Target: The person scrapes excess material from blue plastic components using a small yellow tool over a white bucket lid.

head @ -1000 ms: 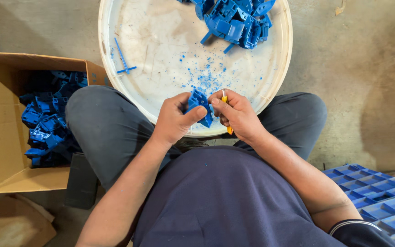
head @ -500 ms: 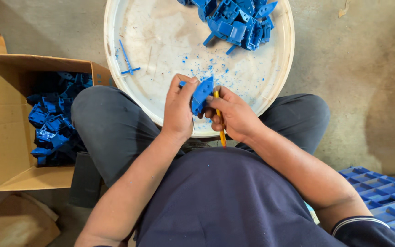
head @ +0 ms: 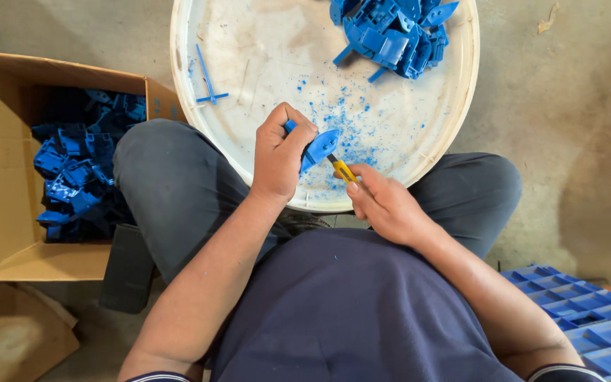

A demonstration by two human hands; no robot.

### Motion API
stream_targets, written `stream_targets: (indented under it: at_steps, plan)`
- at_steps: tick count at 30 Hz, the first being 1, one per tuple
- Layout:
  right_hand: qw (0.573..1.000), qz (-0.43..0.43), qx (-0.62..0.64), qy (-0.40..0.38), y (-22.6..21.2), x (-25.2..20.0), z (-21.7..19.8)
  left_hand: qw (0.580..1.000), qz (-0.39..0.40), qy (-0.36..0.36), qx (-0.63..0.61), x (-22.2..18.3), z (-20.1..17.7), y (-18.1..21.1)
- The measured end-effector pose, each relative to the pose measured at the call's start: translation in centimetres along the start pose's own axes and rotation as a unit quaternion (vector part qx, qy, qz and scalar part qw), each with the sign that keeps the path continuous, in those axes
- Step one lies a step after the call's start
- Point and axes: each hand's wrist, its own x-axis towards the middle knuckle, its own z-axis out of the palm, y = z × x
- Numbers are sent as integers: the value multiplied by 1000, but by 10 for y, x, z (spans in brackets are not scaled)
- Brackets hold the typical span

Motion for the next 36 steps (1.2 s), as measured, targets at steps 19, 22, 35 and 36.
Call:
stream_targets:
  at_steps: [19, 22, 35, 36]
  plan:
    - [994, -21, 75, -75, -15, 11, 5, 998, 20, 49, -32, 1, -1, -9]
    - [984, -118, -127, 46, -19, 11, 5, 998, 29, 55, -30, 1, -1, -9]
    - [962, -127, -222, 100, -31, 4, 5, 996, 11, 93, -4, -2, 0, -9]
    - [958, -145, -221, 109, -32, 4, 6, 995, 5, 101, -10, -2, 1, -8]
